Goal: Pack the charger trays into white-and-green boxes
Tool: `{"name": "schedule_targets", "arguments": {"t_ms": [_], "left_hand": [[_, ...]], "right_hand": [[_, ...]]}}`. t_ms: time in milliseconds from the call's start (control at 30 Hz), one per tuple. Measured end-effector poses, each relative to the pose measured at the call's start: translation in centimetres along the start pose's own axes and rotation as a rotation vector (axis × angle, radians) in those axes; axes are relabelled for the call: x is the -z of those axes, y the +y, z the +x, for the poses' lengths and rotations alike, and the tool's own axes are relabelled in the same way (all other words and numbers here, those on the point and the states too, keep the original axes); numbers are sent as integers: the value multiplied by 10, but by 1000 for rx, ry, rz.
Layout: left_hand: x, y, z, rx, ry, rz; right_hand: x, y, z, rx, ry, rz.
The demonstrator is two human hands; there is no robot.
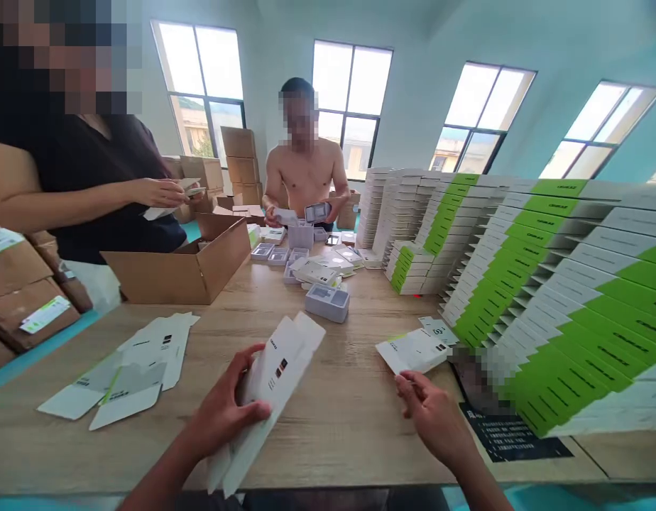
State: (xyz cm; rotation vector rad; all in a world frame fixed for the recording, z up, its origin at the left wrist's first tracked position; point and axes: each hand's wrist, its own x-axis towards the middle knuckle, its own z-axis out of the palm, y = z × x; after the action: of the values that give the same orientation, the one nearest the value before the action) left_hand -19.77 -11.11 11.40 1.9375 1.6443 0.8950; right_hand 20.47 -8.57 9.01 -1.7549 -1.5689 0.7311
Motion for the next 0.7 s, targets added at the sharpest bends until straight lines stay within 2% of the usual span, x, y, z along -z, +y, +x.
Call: {"name": "schedule_targets", "arguments": {"t_ms": [33,67,167,233,300,400,467,600,700], "left_hand": [[-3,0,7,1,-33,40],[-7,1,12,1,-69,92],[-18,9,17,-18,-146,239],[-21,12,15,-40,-173,287],[-22,11,12,-58,-189,324],[-19,9,11,-125,-177,379],[-16,10,12,-215,-157,413],[-15,21,12,-408,-158,432],[-23,30,7,-447,-139,452]], "right_hand": [[-8,-14,-1,99,-59,-70],[-16,-27,0,157,-57,-119],[-32,-52,9,182,39,-165],[-40,-58,10,199,20,-119],[-48,-62,5,215,-161,110],[-60,-67,-10,121,-526,711],[-66,-72,-19,32,-620,965],[-77,-78,-32,-13,-519,1045],[-83,-78,-40,17,-453,1071]]}}
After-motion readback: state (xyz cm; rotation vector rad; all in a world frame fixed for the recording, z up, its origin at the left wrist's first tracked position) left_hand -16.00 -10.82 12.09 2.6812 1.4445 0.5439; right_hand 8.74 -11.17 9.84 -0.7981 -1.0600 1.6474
